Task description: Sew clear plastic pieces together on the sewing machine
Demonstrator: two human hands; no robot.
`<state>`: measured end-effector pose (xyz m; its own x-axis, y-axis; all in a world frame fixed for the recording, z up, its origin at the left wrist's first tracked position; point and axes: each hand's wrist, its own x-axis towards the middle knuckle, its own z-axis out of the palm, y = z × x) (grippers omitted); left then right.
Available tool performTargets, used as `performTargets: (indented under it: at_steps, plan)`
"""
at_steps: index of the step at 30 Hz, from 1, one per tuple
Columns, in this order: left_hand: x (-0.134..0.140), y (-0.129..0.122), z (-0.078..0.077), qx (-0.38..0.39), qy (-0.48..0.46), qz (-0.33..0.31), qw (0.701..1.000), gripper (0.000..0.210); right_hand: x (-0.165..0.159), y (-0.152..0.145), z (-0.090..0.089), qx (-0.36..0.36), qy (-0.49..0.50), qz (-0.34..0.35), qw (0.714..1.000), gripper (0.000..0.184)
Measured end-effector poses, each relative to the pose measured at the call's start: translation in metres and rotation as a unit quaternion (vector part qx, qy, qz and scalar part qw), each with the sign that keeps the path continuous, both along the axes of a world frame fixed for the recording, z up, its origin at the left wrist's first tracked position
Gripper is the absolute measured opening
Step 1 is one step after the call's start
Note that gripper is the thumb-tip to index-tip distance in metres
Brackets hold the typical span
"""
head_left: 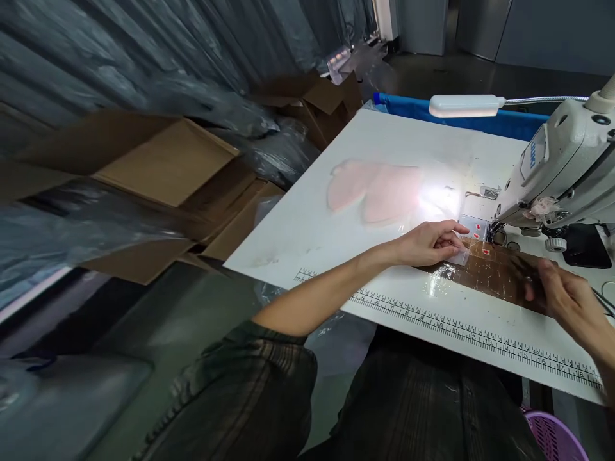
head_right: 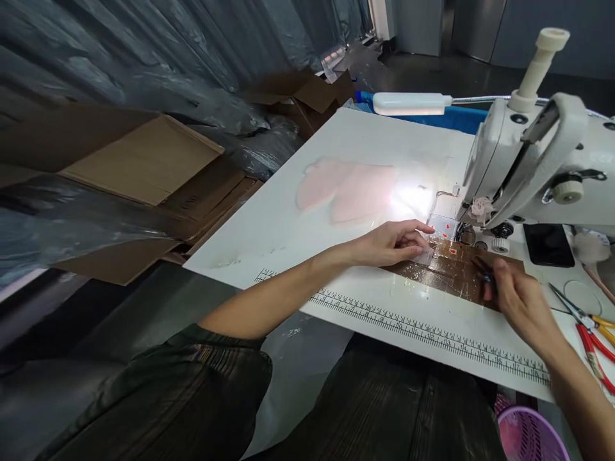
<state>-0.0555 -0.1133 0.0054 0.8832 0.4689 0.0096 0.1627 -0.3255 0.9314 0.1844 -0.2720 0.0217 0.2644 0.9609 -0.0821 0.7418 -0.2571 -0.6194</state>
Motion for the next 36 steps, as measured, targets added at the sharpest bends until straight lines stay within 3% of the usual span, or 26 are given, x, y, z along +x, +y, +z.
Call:
performTargets:
  at_steps: [2, 5, 10, 13, 15, 17, 20, 22, 24, 28, 32, 36]
  plan:
    - [0.001, -0.001, -0.001, 0.0, -0.008, 0.01, 1.0, 0.04, -0.022, 0.022, 0.003, -0.026, 0.031, 0.016, 0.999, 0.074]
    - [0.001, -0.001, -0.003, 0.012, -0.013, 0.023, 1.0, 0.037, -0.037, 0.047, 0.007, -0.051, -0.018, 0.039, 0.998, 0.072]
    - [0.001, -0.007, -0.006, 0.052, -0.021, 0.029, 0.998, 0.033, -0.044, 0.06, 0.004, -0.039, -0.036, 0.017, 0.998, 0.077]
    - [0.003, -0.025, -0.005, 0.093, -0.058, -0.089, 0.99, 0.038, -0.04, 0.056, -0.001, -0.009, -0.015, -0.019, 1.0, 0.079]
    - [0.004, -0.039, -0.004, 0.125, -0.107, -0.195, 0.967, 0.039, -0.034, 0.051, -0.003, -0.003, -0.005, -0.026, 1.0, 0.076]
    - [0.006, -0.049, -0.002, 0.186, -0.148, -0.241, 0.941, 0.033, -0.029, 0.048, -0.002, -0.007, -0.005, -0.018, 1.0, 0.073]
    - [0.006, -0.048, -0.004, 0.337, -0.147, -0.165, 0.915, 0.015, -0.028, 0.05, 0.005, -0.021, -0.031, -0.002, 0.999, 0.072]
    - [0.005, -0.041, -0.009, 0.433, -0.108, -0.069, 0.892, 0.018, -0.032, 0.054, 0.01, -0.026, -0.063, 0.012, 0.998, 0.072]
    - [0.005, -0.035, -0.015, 0.494, -0.078, -0.013, 0.866, 0.024, -0.036, 0.058, 0.014, -0.026, -0.101, 0.026, 0.994, 0.071]
    - [0.005, -0.04, -0.021, 0.525, -0.102, -0.057, 0.843, 0.031, -0.039, 0.061, 0.015, -0.068, -0.169, 0.027, 0.983, 0.074]
    - [0.005, -0.052, -0.02, 0.498, -0.129, -0.084, 0.854, 0.027, -0.038, 0.056, 0.017, -0.126, -0.157, 0.03, 0.979, 0.077]
    - [0.006, -0.053, -0.017, 0.477, -0.093, -0.1, 0.868, 0.022, -0.041, 0.055, 0.019, -0.129, -0.142, 0.048, 0.98, 0.083]
